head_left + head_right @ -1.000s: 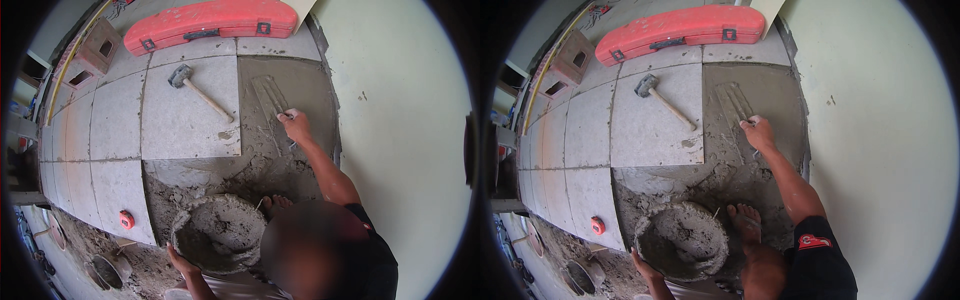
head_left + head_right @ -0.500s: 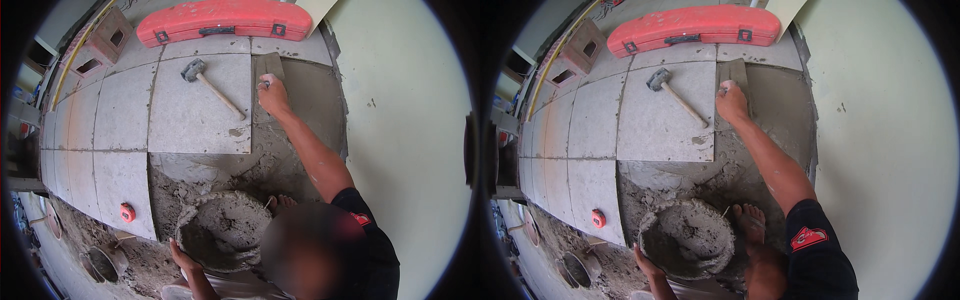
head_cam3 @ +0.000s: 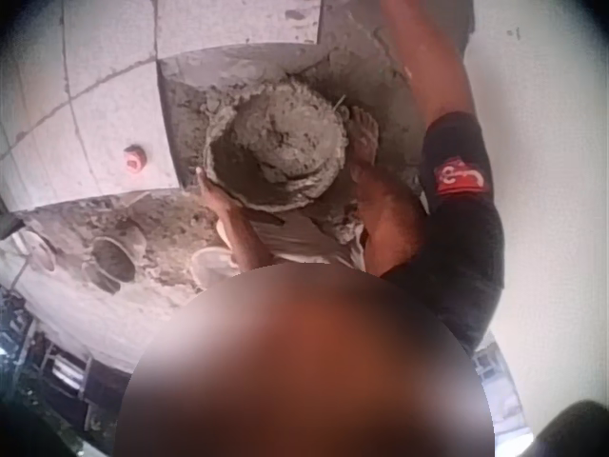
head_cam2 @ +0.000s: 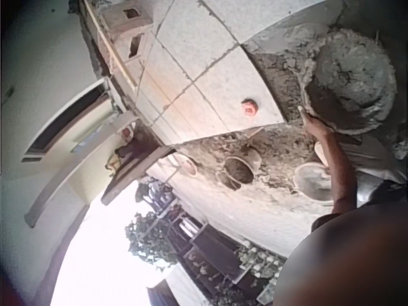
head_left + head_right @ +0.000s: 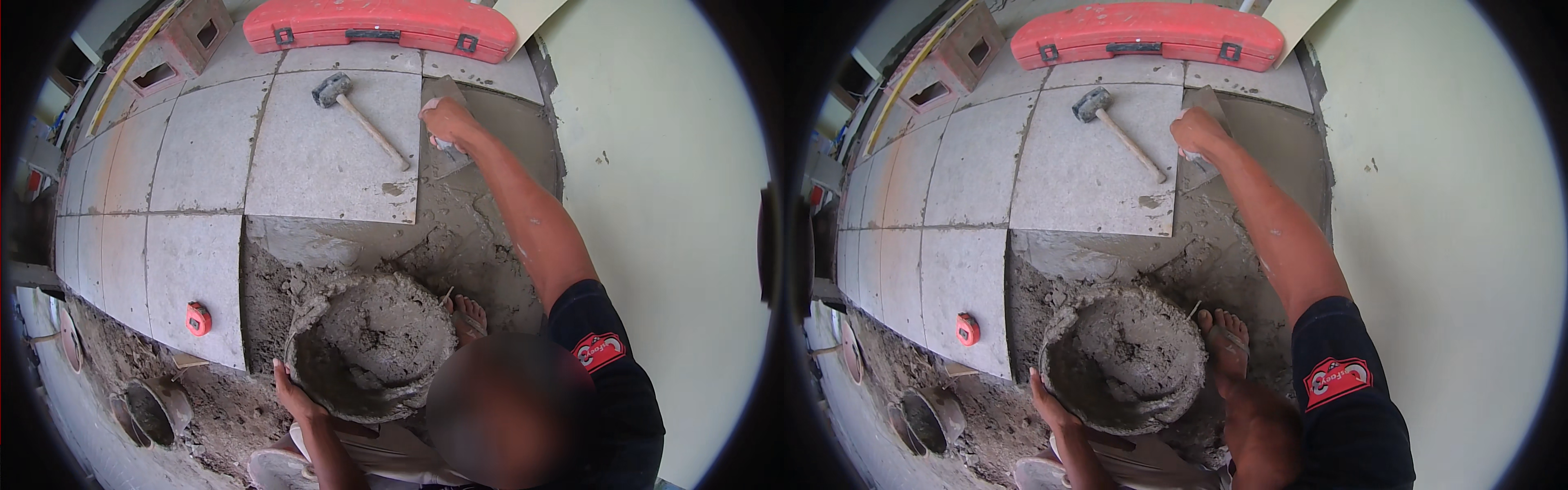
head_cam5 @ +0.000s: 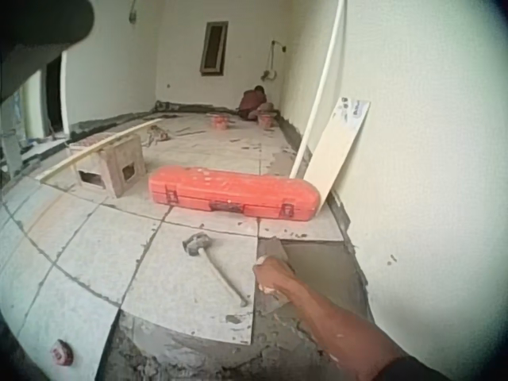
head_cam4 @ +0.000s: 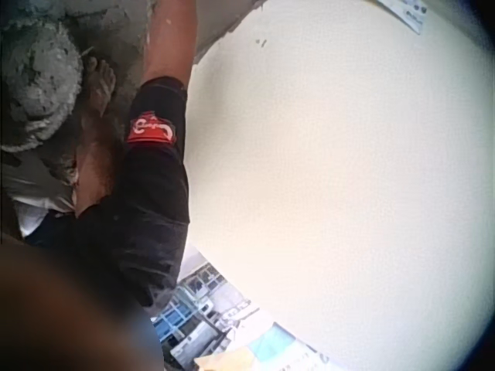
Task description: Laying and securing floor tiles using mortar and a trowel.
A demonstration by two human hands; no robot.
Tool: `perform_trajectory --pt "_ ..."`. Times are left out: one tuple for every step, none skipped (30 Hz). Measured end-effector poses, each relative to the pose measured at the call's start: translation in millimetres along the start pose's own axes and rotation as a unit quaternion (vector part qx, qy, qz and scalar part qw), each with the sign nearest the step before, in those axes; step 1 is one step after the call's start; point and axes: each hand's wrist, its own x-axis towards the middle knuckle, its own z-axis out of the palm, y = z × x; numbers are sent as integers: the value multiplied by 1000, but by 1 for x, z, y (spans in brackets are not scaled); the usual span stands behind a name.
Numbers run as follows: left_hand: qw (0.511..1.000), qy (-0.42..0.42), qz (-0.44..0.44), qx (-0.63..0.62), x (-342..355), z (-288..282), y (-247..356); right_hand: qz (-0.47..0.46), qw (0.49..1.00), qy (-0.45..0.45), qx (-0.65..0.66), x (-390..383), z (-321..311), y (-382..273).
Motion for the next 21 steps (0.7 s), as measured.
perform_trajectory --pt "1000 0 1 -5 2 -5 0 -4 1000 0 -3 -10 6 1" --pt "1000 13 16 -7 6 -13 0 -1 1000 -15 -9 -24 13 5" --pt "999 25 29 -10 8 -16 -3 3 999 -29 -17 -39 17 10" --pt "999 23 26 -17 5 -10 -3 -3 999 -44 -23 -56 22 18" --pt "999 32 27 -10 -2 0 1 -7 998 -59 -30 -76 25 27" --pt "999 42 30 -3 -8 6 5 -12 996 -78 -45 -96 27 32" --pt "999 39 30 -7 -11 7 6 -17 993 -97 -59 -116 30 37" --pt "998 42 40 -7 -13 9 7 -16 992 -109 -62 -137 32 40" --pt "998 45 51 -5 -14 10 8 -14 990 -123 -64 -157 34 43" --pt "998 43 52 -6 -16 10 10 -6 988 -145 -58 -176 34 42" --pt "999 28 38 -15 -18 12 11 4 985 -166 -53 -190 30 41" --pt "999 12 25 -24 -19 13 12 3 985 -164 -52 -199 24 41" --pt "999 12 29 -24 -15 7 11 16 985 -171 -27 -205 19 42" --pt "999 5 30 -29 -7 -5 7 30 983 -179 -1 -206 15 43" --pt "999 -2 28 -35 -7 -3 7 29 983 -179 -1 -202 9 46" --pt "999 -1 29 -35 -8 -1 6 28 987 -149 49 -195 3 48" --pt "999 0 24 -30 -10 1 5 27 988 -119 99 -185 -1 48" --pt "1000 0 17 -22 -11 5 6 30 989 -88 114 -170 -5 45" --pt "1000 0 20 -22 -5 -1 3 18 990 -62 126 -150 -7 44" --pt "999 -15 28 -12 4 -15 -4 6 990 -37 137 -127 -7 44" --pt "999 -27 33 -2 10 -24 -8 -3 991 -19 132 -102 -6 44"
